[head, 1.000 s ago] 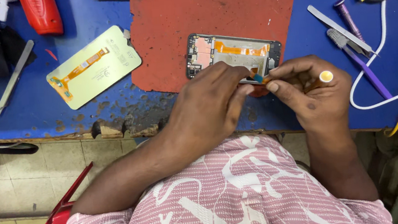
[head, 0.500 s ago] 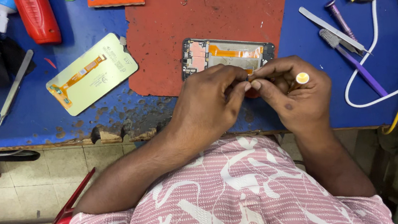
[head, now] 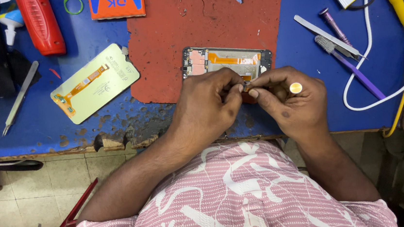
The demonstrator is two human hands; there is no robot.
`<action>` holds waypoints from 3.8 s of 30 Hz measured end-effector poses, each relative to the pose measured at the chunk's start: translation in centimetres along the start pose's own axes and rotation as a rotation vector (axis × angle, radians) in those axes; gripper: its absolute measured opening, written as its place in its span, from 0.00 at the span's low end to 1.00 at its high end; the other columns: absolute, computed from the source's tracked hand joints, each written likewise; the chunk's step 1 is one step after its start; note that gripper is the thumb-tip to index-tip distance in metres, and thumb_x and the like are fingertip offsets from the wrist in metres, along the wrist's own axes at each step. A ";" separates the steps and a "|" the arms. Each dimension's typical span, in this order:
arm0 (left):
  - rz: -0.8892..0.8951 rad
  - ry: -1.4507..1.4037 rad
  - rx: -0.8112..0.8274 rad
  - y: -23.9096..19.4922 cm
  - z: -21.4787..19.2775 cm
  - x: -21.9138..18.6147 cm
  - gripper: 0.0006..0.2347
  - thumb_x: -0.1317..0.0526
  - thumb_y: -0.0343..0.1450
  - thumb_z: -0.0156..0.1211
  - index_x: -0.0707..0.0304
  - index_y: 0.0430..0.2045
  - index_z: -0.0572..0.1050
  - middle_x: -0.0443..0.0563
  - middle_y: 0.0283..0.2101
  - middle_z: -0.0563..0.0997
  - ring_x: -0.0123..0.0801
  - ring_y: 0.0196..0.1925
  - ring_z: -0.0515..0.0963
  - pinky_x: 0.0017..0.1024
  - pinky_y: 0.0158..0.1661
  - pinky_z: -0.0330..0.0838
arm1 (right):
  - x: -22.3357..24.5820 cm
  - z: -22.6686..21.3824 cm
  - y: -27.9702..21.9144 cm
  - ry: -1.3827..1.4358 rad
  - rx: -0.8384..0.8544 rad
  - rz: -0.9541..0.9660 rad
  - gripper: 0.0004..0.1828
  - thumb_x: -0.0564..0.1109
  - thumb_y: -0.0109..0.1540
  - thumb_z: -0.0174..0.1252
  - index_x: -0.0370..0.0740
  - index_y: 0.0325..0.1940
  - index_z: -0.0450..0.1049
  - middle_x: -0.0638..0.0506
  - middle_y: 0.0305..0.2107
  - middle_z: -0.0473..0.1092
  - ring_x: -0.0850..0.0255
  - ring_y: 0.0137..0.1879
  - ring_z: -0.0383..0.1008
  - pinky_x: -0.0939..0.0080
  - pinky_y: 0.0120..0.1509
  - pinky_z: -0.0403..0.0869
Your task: The person disassembles a mobile phone on a workbench, using tweezers and a screwdriver to remove screws and internal components. They detach a small black part, place it on the phone, and continue adjusting internal parts with tools.
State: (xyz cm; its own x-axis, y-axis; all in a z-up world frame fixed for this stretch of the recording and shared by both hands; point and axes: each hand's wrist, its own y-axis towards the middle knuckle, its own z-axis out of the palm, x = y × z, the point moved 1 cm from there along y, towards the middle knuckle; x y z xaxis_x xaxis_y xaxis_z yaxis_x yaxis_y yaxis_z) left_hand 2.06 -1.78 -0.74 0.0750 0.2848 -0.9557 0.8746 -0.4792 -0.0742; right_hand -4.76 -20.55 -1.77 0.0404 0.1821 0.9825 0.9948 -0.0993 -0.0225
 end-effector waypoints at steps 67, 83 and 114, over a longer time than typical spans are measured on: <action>0.337 0.600 -0.019 -3.4 -4.2 5.3 0.21 0.67 0.64 0.66 0.61 0.54 0.81 0.54 0.61 0.70 0.49 0.66 0.64 0.68 0.69 0.39 | 2.6 2.8 4.2 -0.960 0.357 -0.415 0.16 0.42 0.57 0.72 0.44 0.49 0.84 0.52 0.40 0.76 0.61 0.36 0.77 0.58 0.37 0.74; 0.336 0.442 -0.175 -2.1 -4.1 4.1 0.04 0.65 0.74 0.68 0.62 0.39 0.79 0.48 0.48 0.75 0.40 0.59 0.73 0.61 0.73 0.45 | 2.6 -3.4 3.9 -0.976 -0.041 -0.115 0.09 0.37 0.66 0.71 0.31 0.41 0.76 0.45 0.34 0.75 0.60 0.32 0.75 0.62 0.34 0.71; 0.346 0.785 -0.105 -0.3 -2.9 1.1 0.08 0.63 0.70 0.63 0.70 0.35 0.74 0.59 0.41 0.68 0.47 0.48 0.66 0.49 0.52 0.57 | 3.3 -5.0 4.0 -1.012 -0.012 -0.401 0.14 0.35 0.67 0.69 0.35 0.32 0.70 0.46 0.31 0.74 0.49 0.36 0.74 0.56 0.41 0.71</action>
State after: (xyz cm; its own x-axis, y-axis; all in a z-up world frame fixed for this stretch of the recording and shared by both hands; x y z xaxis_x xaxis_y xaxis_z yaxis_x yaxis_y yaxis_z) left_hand 3.30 1.12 -0.94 0.6207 0.6464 -0.4437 0.7783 -0.5767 0.2484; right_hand -1.09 -25.20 2.26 -0.2231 0.9242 0.3099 0.9520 0.1382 0.2731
